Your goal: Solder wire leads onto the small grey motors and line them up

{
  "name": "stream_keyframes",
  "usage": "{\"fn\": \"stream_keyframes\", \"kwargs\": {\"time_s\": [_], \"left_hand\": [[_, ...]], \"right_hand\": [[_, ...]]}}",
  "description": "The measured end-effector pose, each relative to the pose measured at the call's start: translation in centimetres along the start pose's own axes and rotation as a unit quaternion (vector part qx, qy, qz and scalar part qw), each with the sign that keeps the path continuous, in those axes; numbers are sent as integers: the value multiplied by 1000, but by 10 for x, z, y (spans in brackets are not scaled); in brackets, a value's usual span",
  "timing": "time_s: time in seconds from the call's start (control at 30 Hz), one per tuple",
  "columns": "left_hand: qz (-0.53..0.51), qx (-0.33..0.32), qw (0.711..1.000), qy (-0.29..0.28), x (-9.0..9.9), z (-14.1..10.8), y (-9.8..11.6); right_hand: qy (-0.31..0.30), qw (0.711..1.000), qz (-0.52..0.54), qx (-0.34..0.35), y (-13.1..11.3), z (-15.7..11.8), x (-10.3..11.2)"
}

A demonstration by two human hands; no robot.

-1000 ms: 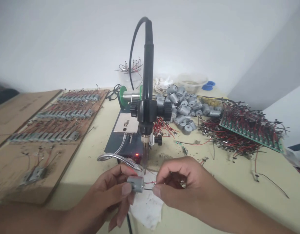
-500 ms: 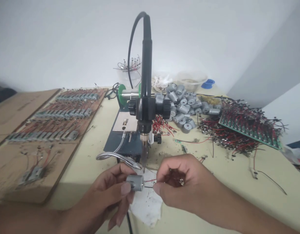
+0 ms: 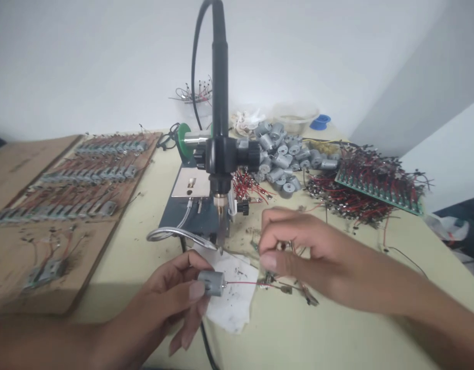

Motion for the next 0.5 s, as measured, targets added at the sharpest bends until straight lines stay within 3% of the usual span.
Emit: {"fn": "stream_keyframes", "kwargs": {"time_s": [0.27,0.37,0.5], "left_hand": [[10,5,1000,-15,-5,-2,-3],[5,0,1000,-16,-6,-1,-2],[8,-5,1000,-19,-7,0,-1]], "right_hand": [[46,996,6,70,1,-28,49],[-14,998,52,39,6,-26,38],[-111,991,73,15,2,-20,6]]}}
Point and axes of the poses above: each hand's wrist, its own z-axis towards the middle knuckle, its own x-axis out of the back of the hand, y = z × x, the point moved 7 cm from there along z, towards the middle knuckle, and after that the axes turned 12 degrees about -y, right-handed, at the moved point
